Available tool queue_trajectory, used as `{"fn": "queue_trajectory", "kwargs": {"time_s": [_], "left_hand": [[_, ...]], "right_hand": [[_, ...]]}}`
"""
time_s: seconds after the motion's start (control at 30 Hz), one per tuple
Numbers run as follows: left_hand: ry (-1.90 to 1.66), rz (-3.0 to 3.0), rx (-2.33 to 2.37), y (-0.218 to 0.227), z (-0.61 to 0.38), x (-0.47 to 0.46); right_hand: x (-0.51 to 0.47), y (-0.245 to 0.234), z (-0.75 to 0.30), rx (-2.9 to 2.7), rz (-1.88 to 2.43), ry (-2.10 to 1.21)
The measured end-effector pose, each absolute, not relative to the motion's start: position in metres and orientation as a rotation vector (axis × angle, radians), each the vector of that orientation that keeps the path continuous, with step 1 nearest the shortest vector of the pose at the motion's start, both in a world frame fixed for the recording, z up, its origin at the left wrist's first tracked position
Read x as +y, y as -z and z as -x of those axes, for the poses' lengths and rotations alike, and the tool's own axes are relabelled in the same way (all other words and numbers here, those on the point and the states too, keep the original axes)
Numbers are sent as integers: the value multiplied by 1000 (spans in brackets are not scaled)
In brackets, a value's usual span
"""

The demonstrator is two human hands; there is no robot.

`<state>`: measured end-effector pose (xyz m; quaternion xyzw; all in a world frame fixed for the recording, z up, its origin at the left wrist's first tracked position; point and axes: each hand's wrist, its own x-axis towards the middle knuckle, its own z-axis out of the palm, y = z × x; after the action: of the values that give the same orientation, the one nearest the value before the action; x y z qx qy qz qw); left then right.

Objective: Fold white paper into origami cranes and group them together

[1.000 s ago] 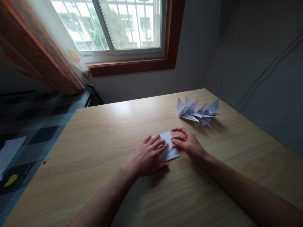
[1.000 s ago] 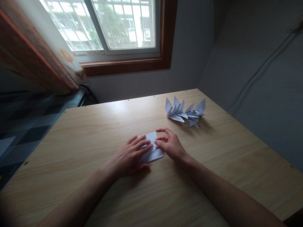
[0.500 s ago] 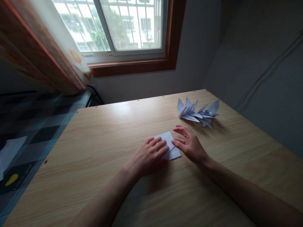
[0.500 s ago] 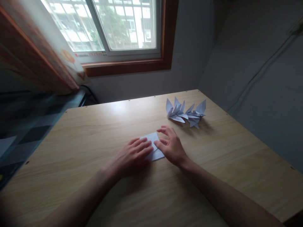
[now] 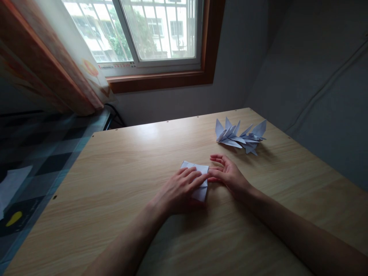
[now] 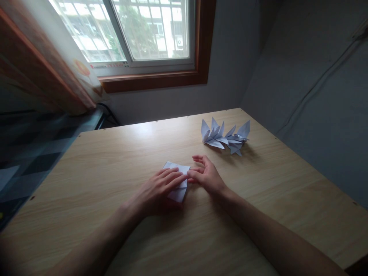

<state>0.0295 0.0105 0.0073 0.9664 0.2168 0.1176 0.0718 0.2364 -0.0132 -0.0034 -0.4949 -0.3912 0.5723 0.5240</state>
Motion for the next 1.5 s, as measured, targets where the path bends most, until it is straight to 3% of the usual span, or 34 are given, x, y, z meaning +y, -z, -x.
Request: {"fn": "queue_trajectory", "kwargs": {"time_s": [0.5, 0.73, 0.9, 1.0, 1.17, 1.33, 1.5], "left_hand": [[-421, -2829, 561, -10, -31, 11], [-747, -2865, 649, 1, -27, 12], [-1086, -2550, 812, 0, -28, 9], [-1233, -2338, 942, -5, -31, 4], [-1193, -2125, 994, -11, -38, -3], [-1169, -2137, 793, -16, -40, -3], [-1115, -2015, 911, -9, -37, 0]], "right_hand": [[-12, 7, -232, -1105, 1264, -1428], [-18, 4, -231, -1042, 1026, -1347], [-15, 14, -230, -1141, 1021, -1021], [-13, 19, -231, -1199, 1005, -1006], [-19, 16, -230, -1436, 919, -1296], [-23, 16, -229, -1438, 986, -1139], [-18, 19, -231, -1309, 985, -1258]]}}
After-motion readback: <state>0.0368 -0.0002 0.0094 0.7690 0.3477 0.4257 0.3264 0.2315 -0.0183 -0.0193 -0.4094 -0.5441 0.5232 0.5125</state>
